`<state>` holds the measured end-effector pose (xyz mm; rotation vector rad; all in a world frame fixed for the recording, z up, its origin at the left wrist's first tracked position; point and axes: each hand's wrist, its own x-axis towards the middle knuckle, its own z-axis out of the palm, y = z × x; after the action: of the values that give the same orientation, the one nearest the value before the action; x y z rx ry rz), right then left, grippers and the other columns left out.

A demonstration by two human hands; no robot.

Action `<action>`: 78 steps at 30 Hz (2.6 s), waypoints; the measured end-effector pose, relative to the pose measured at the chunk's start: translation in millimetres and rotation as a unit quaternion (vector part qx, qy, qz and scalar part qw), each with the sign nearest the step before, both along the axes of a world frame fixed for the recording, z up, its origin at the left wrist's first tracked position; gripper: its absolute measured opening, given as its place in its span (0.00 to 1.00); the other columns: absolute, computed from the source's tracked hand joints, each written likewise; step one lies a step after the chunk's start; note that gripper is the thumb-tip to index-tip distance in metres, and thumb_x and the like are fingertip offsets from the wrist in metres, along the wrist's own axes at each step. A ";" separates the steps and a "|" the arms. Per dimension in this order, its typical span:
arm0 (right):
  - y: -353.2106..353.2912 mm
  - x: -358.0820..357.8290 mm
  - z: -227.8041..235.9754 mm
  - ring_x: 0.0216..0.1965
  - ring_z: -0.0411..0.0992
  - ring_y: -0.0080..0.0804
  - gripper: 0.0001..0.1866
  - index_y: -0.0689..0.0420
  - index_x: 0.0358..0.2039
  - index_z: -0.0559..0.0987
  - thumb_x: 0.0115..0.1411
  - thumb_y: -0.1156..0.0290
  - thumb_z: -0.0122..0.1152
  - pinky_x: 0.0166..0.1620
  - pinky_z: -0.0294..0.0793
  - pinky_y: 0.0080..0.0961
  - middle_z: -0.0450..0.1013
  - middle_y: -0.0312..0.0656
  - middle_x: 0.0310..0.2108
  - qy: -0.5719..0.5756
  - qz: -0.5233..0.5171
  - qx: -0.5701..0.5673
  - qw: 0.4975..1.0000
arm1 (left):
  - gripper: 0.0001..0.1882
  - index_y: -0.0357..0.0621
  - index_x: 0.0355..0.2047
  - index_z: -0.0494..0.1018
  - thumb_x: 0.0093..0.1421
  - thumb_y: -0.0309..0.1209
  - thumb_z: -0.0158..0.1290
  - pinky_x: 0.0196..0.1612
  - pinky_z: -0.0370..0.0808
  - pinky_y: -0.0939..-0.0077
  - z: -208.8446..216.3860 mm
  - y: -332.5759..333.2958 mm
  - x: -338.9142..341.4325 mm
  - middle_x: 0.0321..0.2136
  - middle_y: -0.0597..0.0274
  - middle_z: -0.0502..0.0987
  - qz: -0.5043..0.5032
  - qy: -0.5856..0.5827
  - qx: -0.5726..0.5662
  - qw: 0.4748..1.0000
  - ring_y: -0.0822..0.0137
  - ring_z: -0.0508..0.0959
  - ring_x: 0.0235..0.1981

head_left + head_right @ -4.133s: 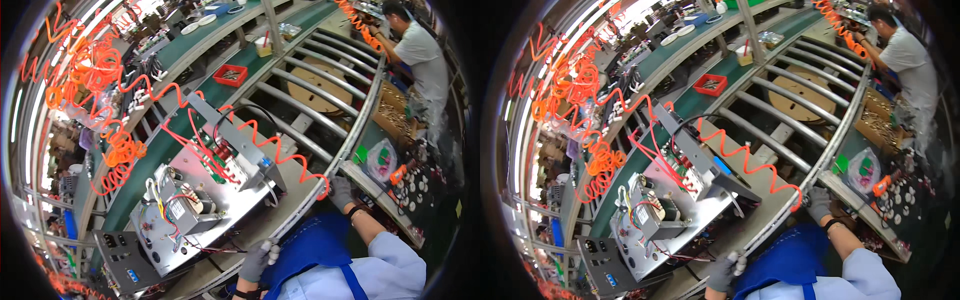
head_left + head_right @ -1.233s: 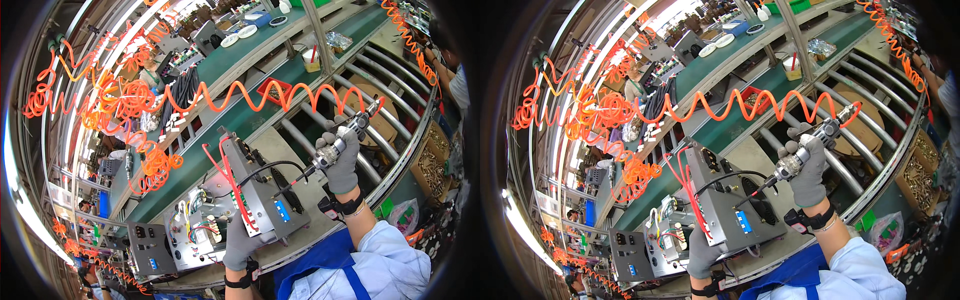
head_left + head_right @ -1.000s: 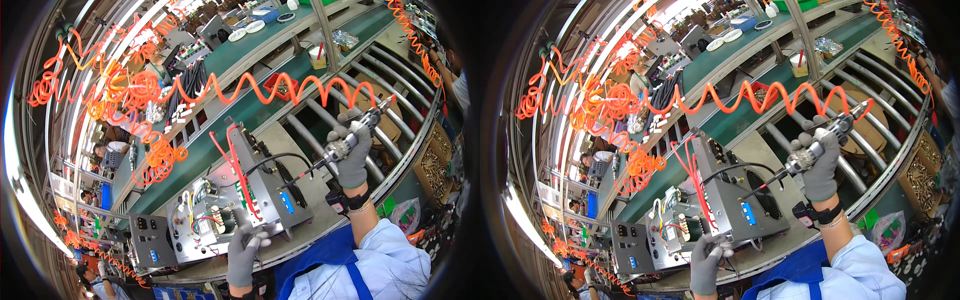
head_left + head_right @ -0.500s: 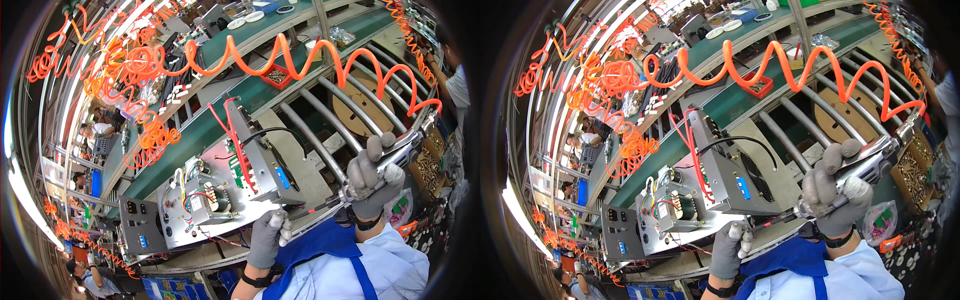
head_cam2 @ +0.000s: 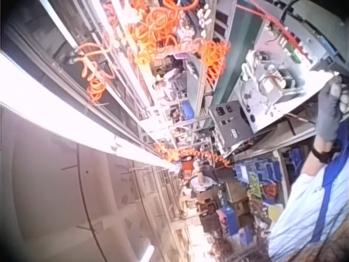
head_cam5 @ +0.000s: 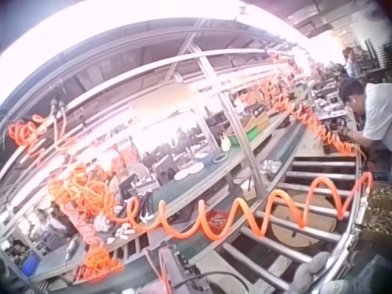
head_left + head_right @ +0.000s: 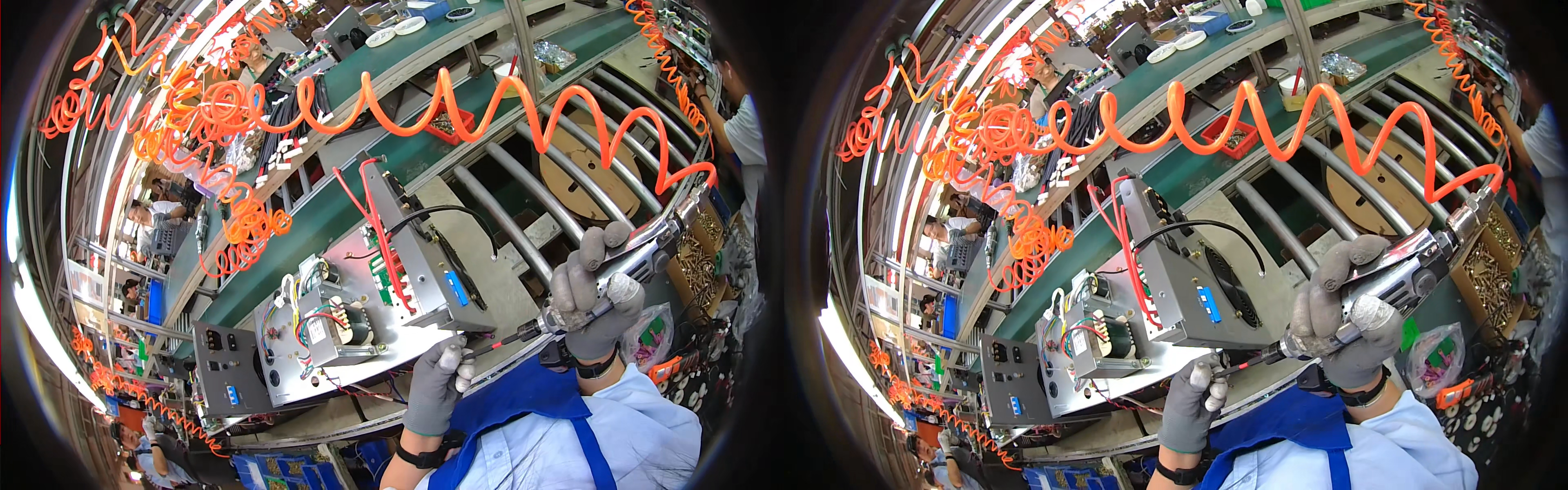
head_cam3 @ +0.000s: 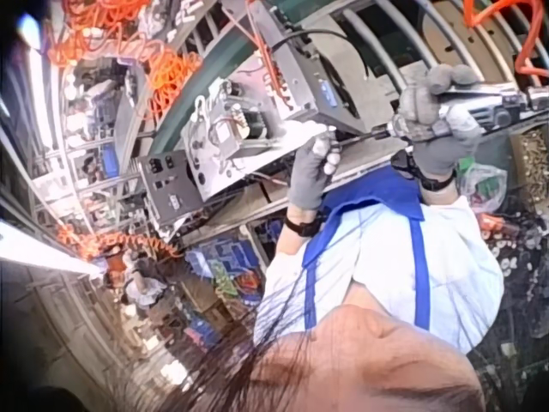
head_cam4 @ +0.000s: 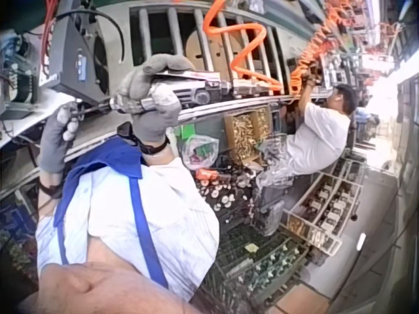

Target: The recorder is assembling an electronic device on an industrial assembly line, using a pneumatic screwdriver and manual handling of circuit boards and components.

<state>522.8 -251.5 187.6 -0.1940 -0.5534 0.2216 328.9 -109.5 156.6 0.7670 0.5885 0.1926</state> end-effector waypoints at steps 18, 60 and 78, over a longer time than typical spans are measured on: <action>-12.9 0.6 -6.8 0.13 0.56 0.20 0.24 0.56 0.53 0.67 0.57 0.66 0.57 0.21 0.65 0.25 0.70 0.44 0.40 0.019 -0.031 -0.007 0.999 | 0.21 0.35 0.44 0.73 0.65 0.43 0.56 0.22 0.68 0.84 18.9 -27.1 23.4 0.28 0.59 0.75 0.045 0.105 0.140 0.984 0.74 0.74 0.23; 21.5 46.6 -32.2 0.24 0.65 0.22 0.17 0.52 0.46 0.70 0.55 0.65 0.54 0.32 0.73 0.29 0.69 0.40 0.35 0.317 -0.040 -0.074 0.945 | 0.33 0.38 0.51 0.66 0.61 0.56 0.52 0.45 0.74 0.72 -18.5 29.9 87.1 0.40 0.60 0.73 0.355 -0.017 0.557 0.751 0.69 0.75 0.41; 1.6 86.5 -63.0 0.24 0.59 0.19 0.17 0.56 0.47 0.71 0.59 0.63 0.56 0.20 0.62 0.14 0.63 0.31 0.22 0.145 0.291 0.166 0.931 | 0.47 0.31 0.58 0.63 0.59 0.66 0.44 0.55 0.66 0.60 -13.7 25.5 72.3 0.47 0.53 0.70 0.300 0.048 0.594 0.745 0.60 0.70 0.49</action>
<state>609.3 -249.9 124.5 0.3380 -0.3333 0.7153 401.2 -84.0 142.8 1.8175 0.7805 1.2252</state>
